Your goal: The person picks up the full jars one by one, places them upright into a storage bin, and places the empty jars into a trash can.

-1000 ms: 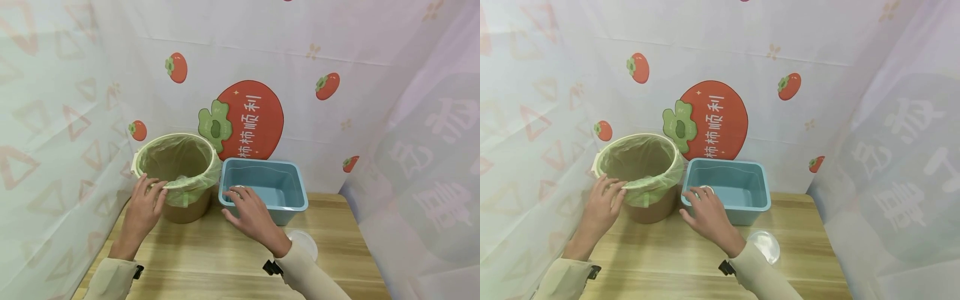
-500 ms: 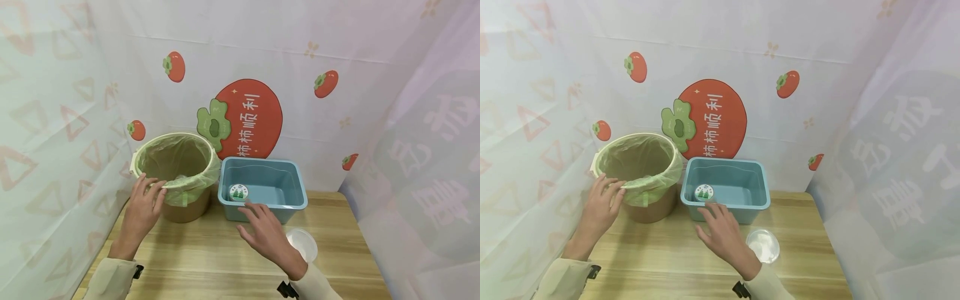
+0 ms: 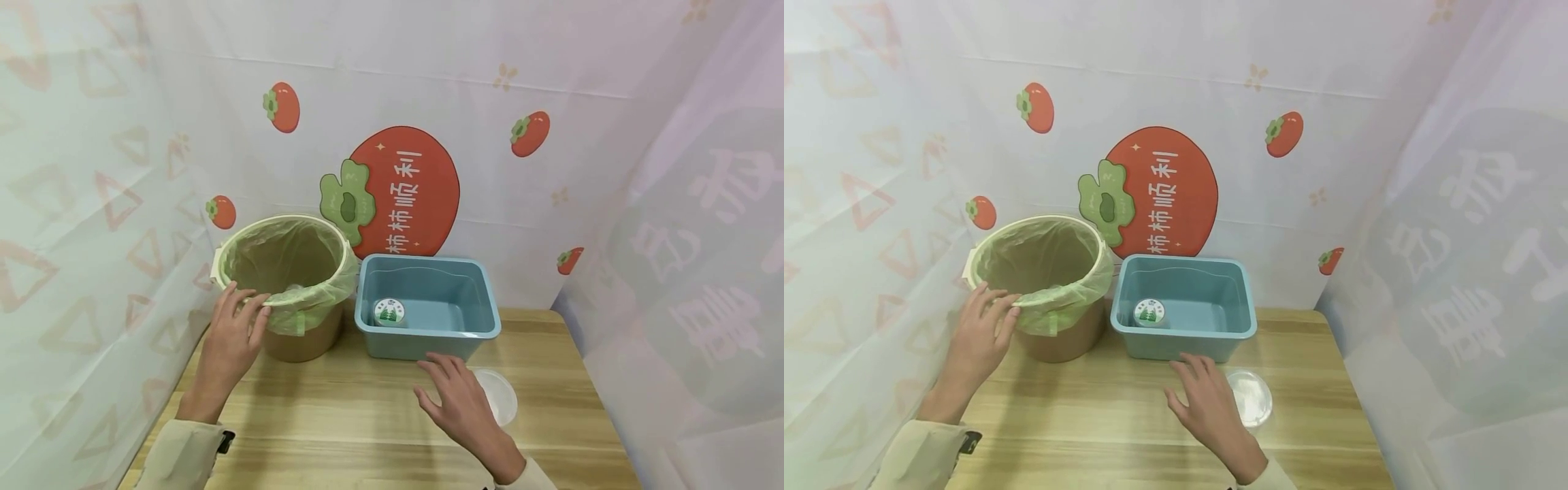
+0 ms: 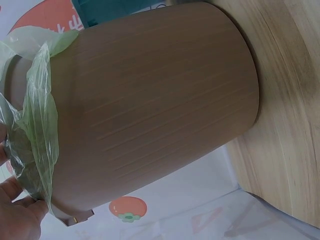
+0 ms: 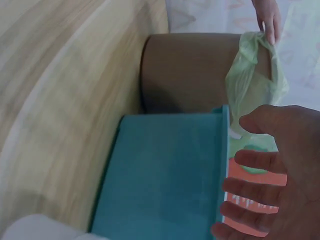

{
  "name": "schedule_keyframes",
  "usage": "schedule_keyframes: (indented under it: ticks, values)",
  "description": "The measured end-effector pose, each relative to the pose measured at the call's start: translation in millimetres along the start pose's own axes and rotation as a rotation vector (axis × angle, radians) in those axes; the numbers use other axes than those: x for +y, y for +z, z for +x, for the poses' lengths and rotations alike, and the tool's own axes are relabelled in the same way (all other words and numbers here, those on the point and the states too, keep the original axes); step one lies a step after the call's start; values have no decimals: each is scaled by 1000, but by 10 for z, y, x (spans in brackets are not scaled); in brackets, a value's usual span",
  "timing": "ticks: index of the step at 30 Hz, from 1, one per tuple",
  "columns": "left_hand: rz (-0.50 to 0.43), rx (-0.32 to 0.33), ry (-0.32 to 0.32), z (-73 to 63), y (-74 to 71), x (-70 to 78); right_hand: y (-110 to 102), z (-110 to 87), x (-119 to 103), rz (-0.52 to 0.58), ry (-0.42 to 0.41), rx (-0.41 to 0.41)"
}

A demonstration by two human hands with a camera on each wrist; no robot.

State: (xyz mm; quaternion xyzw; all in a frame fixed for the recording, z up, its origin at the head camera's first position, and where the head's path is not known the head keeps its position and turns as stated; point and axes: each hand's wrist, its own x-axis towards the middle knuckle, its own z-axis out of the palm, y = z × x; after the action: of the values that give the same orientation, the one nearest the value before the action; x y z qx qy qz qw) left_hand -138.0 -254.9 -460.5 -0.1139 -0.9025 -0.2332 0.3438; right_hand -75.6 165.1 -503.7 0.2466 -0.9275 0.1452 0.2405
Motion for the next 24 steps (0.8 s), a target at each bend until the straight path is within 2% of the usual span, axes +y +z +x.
schedule_keyframes:
  ticks: [9,24]
  values:
    - [0,14,12,16,2,-12,62,-267,277,-9,107,-22]
    - [-39,30,7,8,22,17,228,-543,680,-63,234,-68]
